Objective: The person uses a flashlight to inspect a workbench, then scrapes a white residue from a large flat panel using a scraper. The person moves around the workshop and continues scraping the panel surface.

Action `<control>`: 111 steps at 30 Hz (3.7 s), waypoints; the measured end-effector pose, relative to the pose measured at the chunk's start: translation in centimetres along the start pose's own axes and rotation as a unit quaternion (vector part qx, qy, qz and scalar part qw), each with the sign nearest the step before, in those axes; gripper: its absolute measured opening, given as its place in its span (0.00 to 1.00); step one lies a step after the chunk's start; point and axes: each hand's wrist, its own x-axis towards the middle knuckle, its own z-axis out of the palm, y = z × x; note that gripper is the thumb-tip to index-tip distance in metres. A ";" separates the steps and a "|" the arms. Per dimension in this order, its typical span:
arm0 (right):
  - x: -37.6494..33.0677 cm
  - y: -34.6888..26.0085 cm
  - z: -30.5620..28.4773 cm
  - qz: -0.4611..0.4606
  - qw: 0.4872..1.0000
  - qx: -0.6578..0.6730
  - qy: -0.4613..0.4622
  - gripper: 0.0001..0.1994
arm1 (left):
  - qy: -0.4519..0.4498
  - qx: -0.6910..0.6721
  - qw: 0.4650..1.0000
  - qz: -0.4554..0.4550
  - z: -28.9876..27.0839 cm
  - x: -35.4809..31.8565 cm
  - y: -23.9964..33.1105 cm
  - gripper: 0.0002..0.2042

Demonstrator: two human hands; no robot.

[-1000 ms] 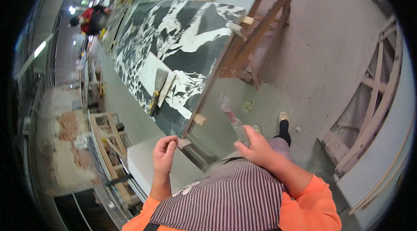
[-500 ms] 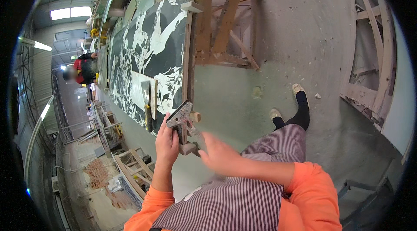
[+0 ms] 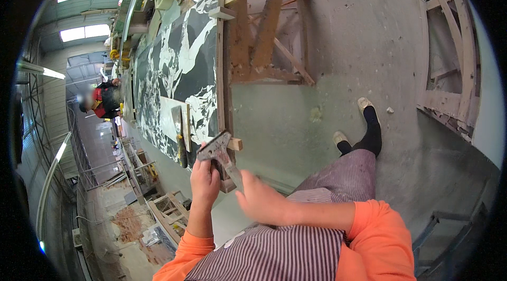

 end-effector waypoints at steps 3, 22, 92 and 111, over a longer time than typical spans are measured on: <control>0.2 0.1 0.0 -0.017 0.999 0.027 0.016 0.24 | -0.002 0.040 0.999 0.000 0.1 0.0 0.0 0.23; 2.6 -0.3 -0.9 -0.030 0.998 0.022 0.060 0.26 | 0.010 0.012 1.000 -0.013 0.1 -0.2 0.2 0.27; 13.3 -5.3 -12.7 0.018 0.998 0.033 0.052 0.24 | -0.021 0.003 0.999 -0.038 -0.6 0.4 0.8 0.28; 14.3 -7.5 -14.1 0.003 0.997 0.037 0.071 0.19 | -0.017 -0.016 0.999 -0.044 -0.7 0.7 1.6 0.28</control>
